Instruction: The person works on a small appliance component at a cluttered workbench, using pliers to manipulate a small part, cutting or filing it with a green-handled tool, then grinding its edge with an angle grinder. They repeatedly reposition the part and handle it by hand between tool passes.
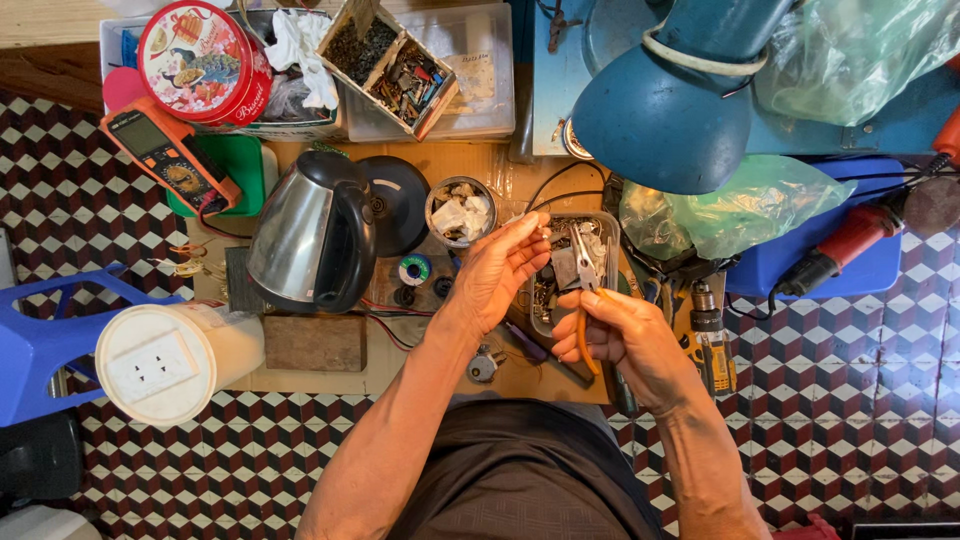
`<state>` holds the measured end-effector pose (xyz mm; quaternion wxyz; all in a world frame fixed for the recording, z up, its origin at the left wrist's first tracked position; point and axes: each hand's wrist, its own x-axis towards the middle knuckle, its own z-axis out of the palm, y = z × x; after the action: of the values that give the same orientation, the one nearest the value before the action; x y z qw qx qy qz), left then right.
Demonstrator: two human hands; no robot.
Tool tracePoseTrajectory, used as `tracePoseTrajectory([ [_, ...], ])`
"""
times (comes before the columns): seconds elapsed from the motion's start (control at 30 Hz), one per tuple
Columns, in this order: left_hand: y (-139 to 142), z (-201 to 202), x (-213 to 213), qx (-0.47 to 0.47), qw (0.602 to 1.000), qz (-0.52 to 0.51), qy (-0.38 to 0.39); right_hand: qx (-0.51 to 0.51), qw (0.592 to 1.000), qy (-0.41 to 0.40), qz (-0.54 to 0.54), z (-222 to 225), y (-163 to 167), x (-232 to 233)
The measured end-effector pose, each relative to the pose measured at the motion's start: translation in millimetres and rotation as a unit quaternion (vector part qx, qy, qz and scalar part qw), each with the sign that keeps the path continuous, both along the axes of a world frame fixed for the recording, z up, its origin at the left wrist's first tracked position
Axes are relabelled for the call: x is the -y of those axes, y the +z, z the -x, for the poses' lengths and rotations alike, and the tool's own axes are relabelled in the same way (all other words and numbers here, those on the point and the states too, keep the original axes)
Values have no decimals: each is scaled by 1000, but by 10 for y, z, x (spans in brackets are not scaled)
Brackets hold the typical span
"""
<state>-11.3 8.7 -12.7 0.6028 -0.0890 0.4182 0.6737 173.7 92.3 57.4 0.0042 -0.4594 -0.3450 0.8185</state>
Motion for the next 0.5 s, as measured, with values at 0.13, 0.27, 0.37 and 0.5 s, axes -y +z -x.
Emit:
tracePoseTrajectory([
  [0.13,67,-20,28,-7,1000,-6,-11,-20,997,-48,-56,23,-110,8],
  [0.27,121,-48,76,-11,1000,0,-22,-49,990,-104,-80,162,-263,48],
  [0.37,118,-77,94,-17,1000,11,-15,-71,985,-141,-74,279,-354,78],
  [0.5,107,-90,101,-14,1000,22,-7,-94,980,-165,-53,355,-403,129],
])
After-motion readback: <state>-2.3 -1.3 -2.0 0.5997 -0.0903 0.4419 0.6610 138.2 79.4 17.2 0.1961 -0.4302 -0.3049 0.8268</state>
